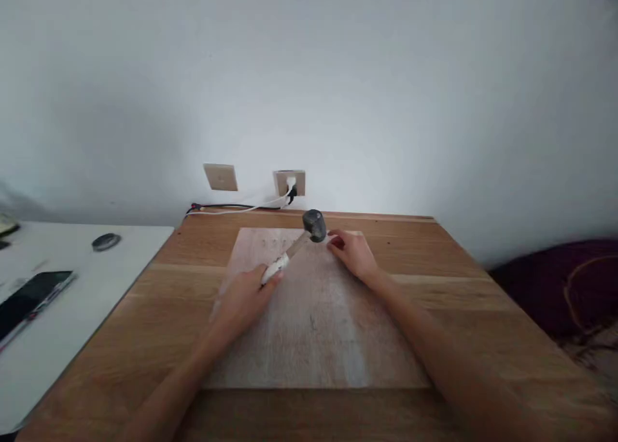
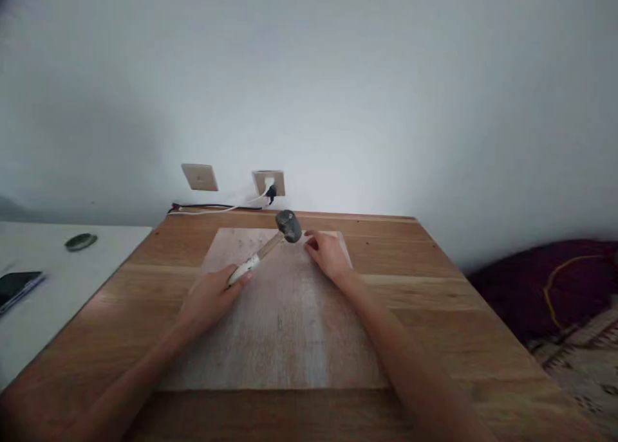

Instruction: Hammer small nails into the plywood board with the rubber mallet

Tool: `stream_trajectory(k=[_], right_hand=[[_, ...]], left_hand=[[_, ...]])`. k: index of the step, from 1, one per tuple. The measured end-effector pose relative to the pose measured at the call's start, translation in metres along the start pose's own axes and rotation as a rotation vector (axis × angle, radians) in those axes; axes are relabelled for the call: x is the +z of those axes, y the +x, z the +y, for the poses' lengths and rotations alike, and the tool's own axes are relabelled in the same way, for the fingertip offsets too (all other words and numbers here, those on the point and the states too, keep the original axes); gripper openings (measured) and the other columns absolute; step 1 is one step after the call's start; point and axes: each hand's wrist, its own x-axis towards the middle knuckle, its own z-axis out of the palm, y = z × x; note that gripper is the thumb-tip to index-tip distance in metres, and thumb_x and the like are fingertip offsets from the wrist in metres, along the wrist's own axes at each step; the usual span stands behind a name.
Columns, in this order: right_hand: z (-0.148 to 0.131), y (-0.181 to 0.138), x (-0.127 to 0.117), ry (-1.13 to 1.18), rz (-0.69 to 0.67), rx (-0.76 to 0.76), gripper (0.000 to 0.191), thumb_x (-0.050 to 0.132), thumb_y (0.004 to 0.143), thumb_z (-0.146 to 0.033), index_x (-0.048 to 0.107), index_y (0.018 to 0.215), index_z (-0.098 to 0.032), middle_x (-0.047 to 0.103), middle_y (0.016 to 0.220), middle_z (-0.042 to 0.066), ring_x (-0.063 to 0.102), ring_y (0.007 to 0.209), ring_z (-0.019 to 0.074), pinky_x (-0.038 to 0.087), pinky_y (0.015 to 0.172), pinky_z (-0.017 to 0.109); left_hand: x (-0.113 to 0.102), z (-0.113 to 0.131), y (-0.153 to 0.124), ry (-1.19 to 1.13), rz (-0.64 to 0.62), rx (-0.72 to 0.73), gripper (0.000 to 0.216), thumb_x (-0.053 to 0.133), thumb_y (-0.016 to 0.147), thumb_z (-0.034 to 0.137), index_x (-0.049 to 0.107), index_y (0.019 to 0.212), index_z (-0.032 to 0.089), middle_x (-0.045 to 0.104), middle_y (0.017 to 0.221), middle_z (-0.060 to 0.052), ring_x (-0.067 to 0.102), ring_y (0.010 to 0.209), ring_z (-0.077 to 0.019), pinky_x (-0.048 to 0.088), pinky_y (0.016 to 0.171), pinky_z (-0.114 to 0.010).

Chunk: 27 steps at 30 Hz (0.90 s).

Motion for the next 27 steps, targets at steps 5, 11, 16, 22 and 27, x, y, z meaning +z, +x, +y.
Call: stream_trajectory(k=[5, 11, 16, 22, 27], right_hand=[[-0.003, 0.004, 0.003, -0.046, 0.009, 0.105, 0.021, 0.077, 0.086, -0.014, 0.072, 0.106, -0.017, 0.08, 0.088, 0.008, 0.075, 0.082, 0.0225, 0.055, 0.079, 0.031], [0.014, -0.008, -0.019, -0.007, 0.018, 0.132, 0.059, 0.08, 0.078, -0.014, 0.061, 0.134, -0.017, 0.077, 0.105, 0.011, 0.073, 0.087, 0.0234, 0.058, 0.078, 0.035], [-0.009, -0.041, -0.046, -0.128, 0.038, -0.196, 0.018, 0.064, 0.094, -0.014, 0.068, 0.111, -0.017, 0.069, 0.101, 0.009, 0.069, 0.088, 0.0211, 0.058, 0.08, 0.035], [-0.094, -0.086, -0.031, -0.409, -0.448, -0.898, 0.012, 0.06, 0.101, -0.01, 0.069, 0.1, -0.018, 0.071, 0.096, 0.006, 0.064, 0.091, 0.0214, 0.052, 0.075, 0.033], [-0.109, -0.089, -0.026, -0.462, -0.509, -0.955, 0.015, 0.063, 0.099, -0.009, 0.069, 0.089, -0.018, 0.068, 0.081, 0.004, 0.062, 0.082, 0.0201, 0.048, 0.07, 0.031]], left_hand=[[0.0, 0.007, 0.007, 0.036, 0.013, 0.105, 0.041, 0.041, 0.107, 0.051, 0.065, 0.098, 0.019, 0.075, 0.087, -0.009, 0.071, 0.083, -0.0256, 0.039, 0.068, -0.032], [0.01, 0.015, 0.017, 0.064, 0.014, 0.138, 0.044, 0.041, 0.106, 0.053, 0.067, 0.102, 0.018, 0.077, 0.094, -0.012, 0.073, 0.088, -0.0274, 0.042, 0.071, -0.033], [0.018, 0.009, 0.019, -0.003, 0.017, 0.121, 0.042, 0.042, 0.106, 0.052, 0.066, 0.097, 0.019, 0.076, 0.09, -0.01, 0.072, 0.085, -0.0256, 0.04, 0.069, -0.032], [0.025, 0.005, 0.02, -0.082, 0.066, 0.138, 0.042, 0.043, 0.106, 0.053, 0.064, 0.093, 0.02, 0.074, 0.083, -0.007, 0.069, 0.079, -0.0237, 0.039, 0.068, -0.031], [0.027, 0.004, 0.02, -0.085, 0.064, 0.126, 0.041, 0.043, 0.106, 0.053, 0.064, 0.093, 0.02, 0.073, 0.082, -0.007, 0.069, 0.077, -0.0236, 0.038, 0.067, -0.031]])
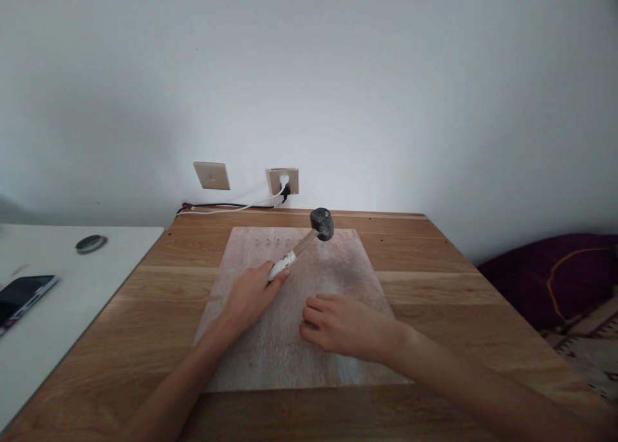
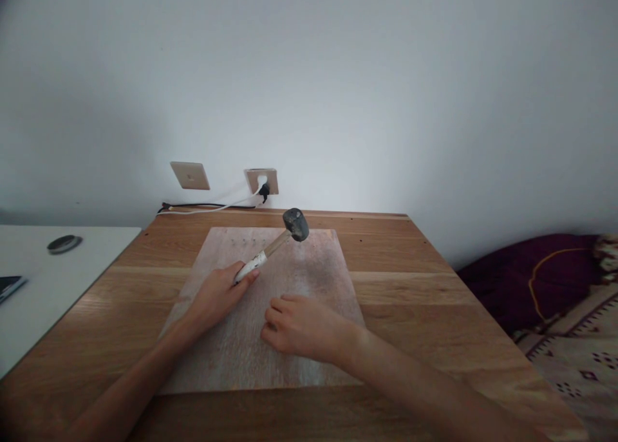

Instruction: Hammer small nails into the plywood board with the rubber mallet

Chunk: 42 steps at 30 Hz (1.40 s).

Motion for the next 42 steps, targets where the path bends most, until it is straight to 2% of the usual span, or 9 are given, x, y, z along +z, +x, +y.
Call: stream_trajectory(k=[2, 5, 8, 10, 16, 26, 33, 38, 42], right_hand=[[0.018, -0.007, 0.001, 0.097, 0.057, 0.097, 0.016, 0.06, 0.099, -0.007, 0.071, 0.095, -0.017, 0.07, 0.086, 0.005, 0.064, 0.083, 0.0195, 0.05, 0.071, 0.03], [0.063, -0.025, 0.013, 0.378, 0.273, 0.393, 0.02, 0.059, 0.097, -0.01, 0.074, 0.108, -0.016, 0.074, 0.1, 0.009, 0.069, 0.088, 0.0192, 0.055, 0.079, 0.03], [0.113, -0.044, 0.036, 0.596, 0.552, 0.82, 0.017, 0.064, 0.088, -0.012, 0.077, 0.095, -0.019, 0.079, 0.092, 0.006, 0.075, 0.083, 0.0205, 0.059, 0.082, 0.033], [0.134, -0.052, 0.052, 0.66, 0.615, 0.962, 0.016, 0.064, 0.086, -0.014, 0.078, 0.09, -0.021, 0.081, 0.09, 0.006, 0.077, 0.082, 0.0218, 0.061, 0.082, 0.035], [0.14, -0.053, 0.073, 0.648, 0.594, 0.962, 0.016, 0.067, 0.084, -0.017, 0.08, 0.093, -0.022, 0.083, 0.092, 0.005, 0.078, 0.086, 0.0221, 0.062, 0.085, 0.035], [0.136, -0.054, 0.069, 0.555, 0.525, 1.003, 0.017, 0.068, 0.087, -0.017, 0.077, 0.102, -0.019, 0.08, 0.088, 0.006, 0.076, 0.081, 0.0202, 0.06, 0.083, 0.035], [0.133, -0.055, 0.062, 0.597, 0.491, 1.052, 0.026, 0.077, 0.086, -0.02, 0.072, 0.111, -0.018, 0.081, 0.094, 0.008, 0.076, 0.085, 0.0214, 0.06, 0.085, 0.036], [0.13, -0.074, 0.059, 0.578, 0.532, 1.018, 0.051, 0.079, 0.082, -0.02, 0.064, 0.13, -0.018, 0.079, 0.11, 0.011, 0.076, 0.098, 0.0245, 0.061, 0.092, 0.041], [0.125, -0.1, 0.06, 0.528, 0.612, 1.064, 0.05, 0.075, 0.08, -0.018, 0.063, 0.128, -0.018, 0.075, 0.118, 0.013, 0.076, 0.095, 0.0244, 0.062, 0.092, 0.047]], left_hand=[[0.0, 0.0, 0.0, -0.003, 0.0, -0.001, 0.04, 0.043, 0.105, 0.053, 0.064, 0.093, 0.02, 0.073, 0.082, -0.007, 0.069, 0.077, -0.0237, 0.038, 0.067, -0.031], [-0.001, -0.001, 0.001, -0.016, -0.009, 0.004, 0.04, 0.044, 0.105, 0.053, 0.063, 0.091, 0.02, 0.072, 0.082, -0.007, 0.068, 0.077, -0.0234, 0.037, 0.067, -0.031], [-0.001, -0.002, 0.001, -0.047, -0.016, 0.009, 0.04, 0.044, 0.104, 0.052, 0.061, 0.088, 0.02, 0.07, 0.078, -0.005, 0.066, 0.074, -0.0216, 0.036, 0.066, -0.03], [-0.001, -0.003, 0.002, -0.06, -0.01, 0.015, 0.039, 0.044, 0.104, 0.051, 0.06, 0.085, 0.021, 0.068, 0.076, -0.005, 0.064, 0.073, -0.0208, 0.035, 0.066, -0.03], [0.0, -0.004, 0.002, -0.049, -0.018, 0.007, 0.04, 0.043, 0.104, 0.052, 0.06, 0.086, 0.021, 0.068, 0.076, -0.005, 0.064, 0.072, -0.0208, 0.035, 0.065, -0.03], [-0.004, 0.002, 0.001, 0.012, -0.025, 0.005, 0.042, 0.043, 0.105, 0.052, 0.065, 0.091, 0.02, 0.071, 0.078, -0.006, 0.067, 0.076, -0.0224, 0.039, 0.067, -0.031], [-0.009, 0.025, 0.003, 0.046, -0.059, 0.025, 0.041, 0.043, 0.106, 0.051, 0.067, 0.097, 0.019, 0.074, 0.083, -0.009, 0.07, 0.08, -0.0245, 0.042, 0.068, -0.031], [-0.004, 0.035, 0.006, 0.118, -0.075, 0.057, 0.043, 0.042, 0.106, 0.052, 0.068, 0.101, 0.018, 0.076, 0.088, -0.01, 0.072, 0.084, -0.0265, 0.043, 0.07, -0.032], [-0.004, 0.041, -0.005, 0.155, -0.061, 0.033, 0.041, 0.04, 0.108, 0.049, 0.067, 0.104, 0.018, 0.076, 0.09, -0.011, 0.073, 0.085, -0.0272, 0.046, 0.072, -0.034]])
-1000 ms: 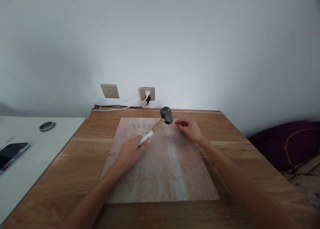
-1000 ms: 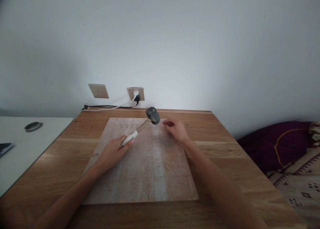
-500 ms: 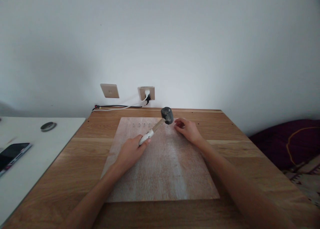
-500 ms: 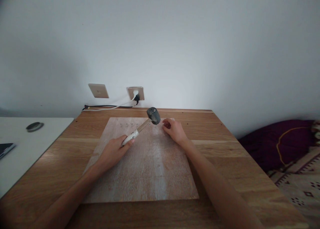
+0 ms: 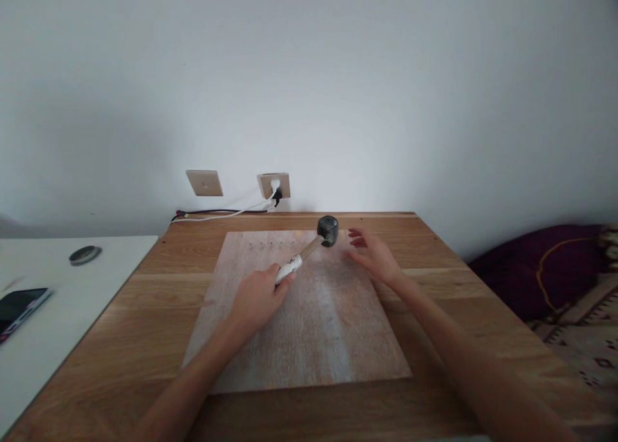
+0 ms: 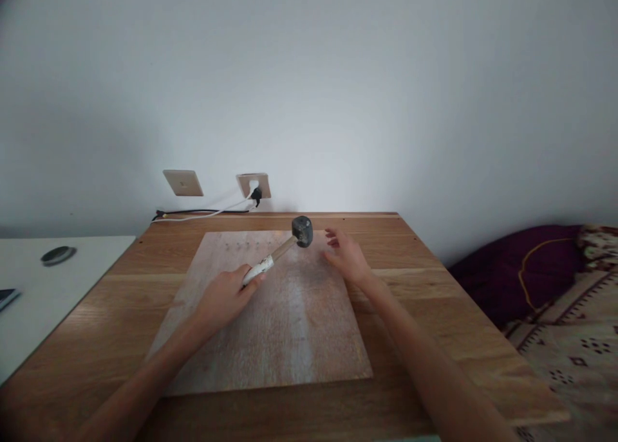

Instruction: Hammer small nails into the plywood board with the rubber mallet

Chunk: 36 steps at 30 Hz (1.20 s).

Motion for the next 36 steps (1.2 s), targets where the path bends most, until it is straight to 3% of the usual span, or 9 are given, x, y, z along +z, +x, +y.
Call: stream_trajectory(k=[6, 13, 19, 22, 25, 27, 29, 32, 36], right_hand=[[-0.005, -0.039, -0.018, 0.081, 0.135, -0.011, 0.039, 0.071, 0.089, -0.037, 0.064, 0.123, -0.019, 0.068, 0.122, 0.015, 0.075, 0.092, 0.0259, 0.066, 0.087, 0.049], [-0.038, -0.093, -0.028, 0.105, 0.187, 0.014, 0.035, 0.067, 0.097, -0.043, 0.065, 0.125, -0.023, 0.066, 0.122, 0.013, 0.074, 0.097, 0.0252, 0.067, 0.086, 0.046], [-0.057, -0.136, -0.031, 0.008, 0.134, 0.0, 0.028, 0.062, 0.101, -0.037, 0.064, 0.125, -0.024, 0.071, 0.119, 0.012, 0.074, 0.097, 0.0272, 0.066, 0.086, 0.046], [-0.068, -0.16, -0.025, -0.143, 0.093, -0.099, 0.024, 0.056, 0.104, -0.031, 0.064, 0.126, -0.026, 0.074, 0.118, 0.012, 0.073, 0.108, 0.0305, 0.063, 0.093, 0.05], [-0.078, -0.182, -0.013, -0.33, 0.046, -0.188, 0.028, 0.056, 0.105, -0.032, 0.063, 0.132, -0.026, 0.073, 0.125, 0.013, 0.067, 0.123, 0.0349, 0.057, 0.1, 0.054], [-0.082, -0.191, -0.005, -0.431, 0.056, -0.211, 0.031, 0.056, 0.105, -0.036, 0.063, 0.134, -0.025, 0.074, 0.126, 0.014, 0.065, 0.127, 0.0371, 0.054, 0.1, 0.057], [-0.082, -0.193, -0.001, -0.484, 0.076, -0.199, 0.031, 0.055, 0.106, -0.039, 0.062, 0.133, -0.025, 0.074, 0.125, 0.014, 0.064, 0.127, 0.0379, 0.051, 0.102, 0.058], [-0.073, -0.191, -0.006, -0.537, 0.103, -0.154, 0.029, 0.052, 0.106, -0.04, 0.063, 0.129, -0.026, 0.075, 0.125, 0.012, 0.063, 0.128, 0.0383, 0.047, 0.104, 0.058], [-0.04, -0.188, -0.035, -0.641, 0.155, -0.072, 0.031, 0.045, 0.107, -0.045, 0.065, 0.121, -0.024, 0.077, 0.119, 0.013, 0.066, 0.124, 0.039, 0.05, 0.098, 0.058]], left_hand=[[0.01, 0.008, -0.038, 0.085, 0.119, 0.073, 0.028, 0.045, 0.105, 0.034, 0.068, 0.11, 0.019, 0.074, 0.109, -0.013, 0.069, 0.1, -0.0274, 0.052, 0.08, -0.036], [0.036, 0.013, -0.059, 0.196, 0.227, 0.149, 0.023, 0.054, 0.102, 0.027, 0.073, 0.113, 0.02, 0.072, 0.101, -0.011, 0.066, 0.099, -0.0269, 0.055, 0.081, -0.037], [0.026, 0.025, -0.067, 0.2, 0.196, 0.168, 0.025, 0.055, 0.102, 0.03, 0.076, 0.113, 0.023, 0.075, 0.11, -0.011, 0.068, 0.105, -0.0292, 0.054, 0.089, -0.043], [0.014, -0.005, -0.074, 0.143, 0.256, 0.144, 0.035, 0.051, 0.103, 0.042, 0.073, 0.124, 0.024, 0.074, 0.128, -0.012, 0.065, 0.119, -0.0313, 0.052, 0.099, -0.047], [0.006, -0.061, -0.081, 0.171, 0.365, -0.037, 0.047, 0.042, 0.103, 0.047, 0.069, 0.131, 0.021, 0.066, 0.143, -0.015, 0.061, 0.129, -0.0352, 0.047, 0.11, -0.054], [0.005, -0.095, -0.084, 0.139, 0.32, -0.12, 0.054, 0.035, 0.103, 0.05, 0.068, 0.131, 0.017, 0.069, 0.138, -0.016, 0.064, 0.126, -0.0351, 0.049, 0.109, -0.053], [0.008, -0.112, -0.086, 0.093, 0.294, -0.158, 0.056, 0.034, 0.102, 0.051, 0.07, 0.128, 0.017, 0.073, 0.131, -0.015, 0.066, 0.122, -0.0342, 0.051, 0.108, -0.051], [0.014, -0.104, -0.085, 0.069, 0.311, -0.118, 0.051, 0.037, 0.102, 0.049, 0.072, 0.122, 0.018, 0.074, 0.127, -0.014, 0.065, 0.121, -0.0336, 0.05, 0.109, -0.051], [0.022, -0.055, -0.075, 0.044, 0.239, 0.014, 0.044, 0.042, 0.104, 0.046, 0.074, 0.119, 0.019, 0.075, 0.125, -0.014, 0.065, 0.12, -0.0327, 0.05, 0.108, -0.051]])
